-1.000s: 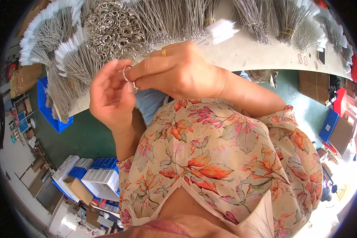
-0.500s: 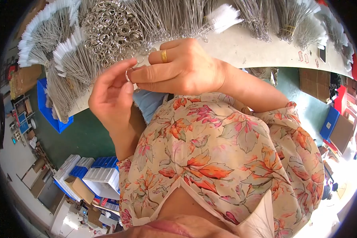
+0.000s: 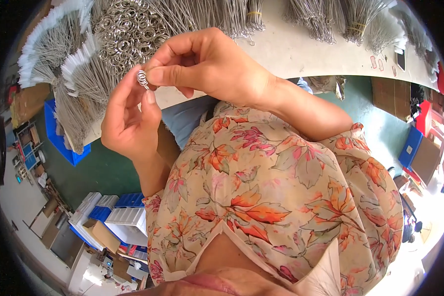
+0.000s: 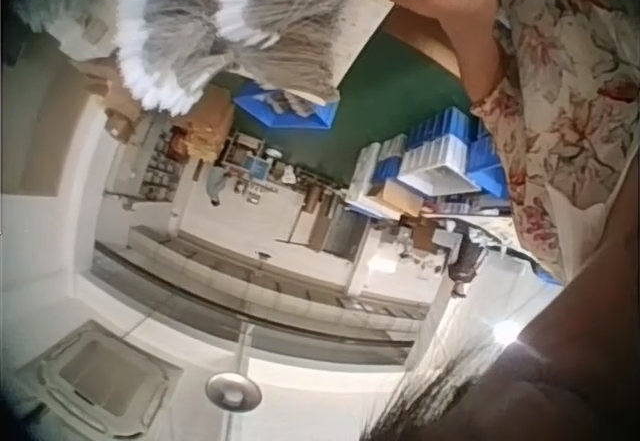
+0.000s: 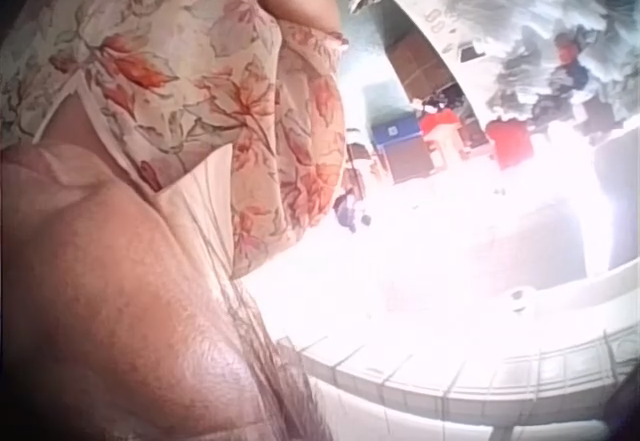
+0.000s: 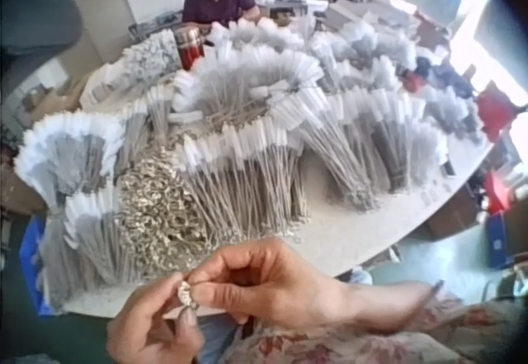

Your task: The person is seen manufacturing white brushes with metal handles.

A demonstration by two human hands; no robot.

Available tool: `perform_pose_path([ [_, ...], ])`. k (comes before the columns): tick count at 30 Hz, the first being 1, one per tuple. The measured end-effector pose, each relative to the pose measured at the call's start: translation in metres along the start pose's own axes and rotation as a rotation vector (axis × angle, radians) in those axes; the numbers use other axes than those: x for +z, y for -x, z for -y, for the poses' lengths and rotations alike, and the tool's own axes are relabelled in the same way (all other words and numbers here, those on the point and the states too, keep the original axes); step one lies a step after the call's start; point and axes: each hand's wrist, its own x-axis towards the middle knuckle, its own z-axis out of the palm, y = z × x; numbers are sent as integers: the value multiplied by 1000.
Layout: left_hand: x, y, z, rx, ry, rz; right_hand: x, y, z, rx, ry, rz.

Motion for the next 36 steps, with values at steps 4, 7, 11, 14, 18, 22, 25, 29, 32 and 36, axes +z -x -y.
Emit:
perform_pose_path([
  [4, -3, -3, 6, -11, 1, 19, -6, -5, 1, 17, 95, 44],
  [7, -8, -10, 15, 53, 94, 85, -14, -11, 11, 71, 280, 172],
  [11, -19, -15, 18, 21, 33, 135, -12, -18, 20, 41, 607, 187],
  [14, -27, -11, 23, -261, 269, 152, -7, -18, 2, -439, 809, 78],
  [18, -78, -25, 71, -350, -69, -53, -56, 6, -61, -557, 1384, -111],
  [22, -269, -28, 137, -336, -1178, -435, -67, 19, -72, -714, 1449, -107],
  [25, -309, -21, 159, -773, -1434, -80, -57, 4, -47, -665, 1288, -106],
  [29, -316, -14, 205, -709, -1271, -33, -63, -68, -14, -591, 1173, -242],
  [32, -316, -21, 211, -633, -1269, -6, -80, -131, -7, -348, 1436, -272],
  [36, -307, -22, 198, -656, -1201, -129, -91, -164, -10, -159, 1492, -266],
])
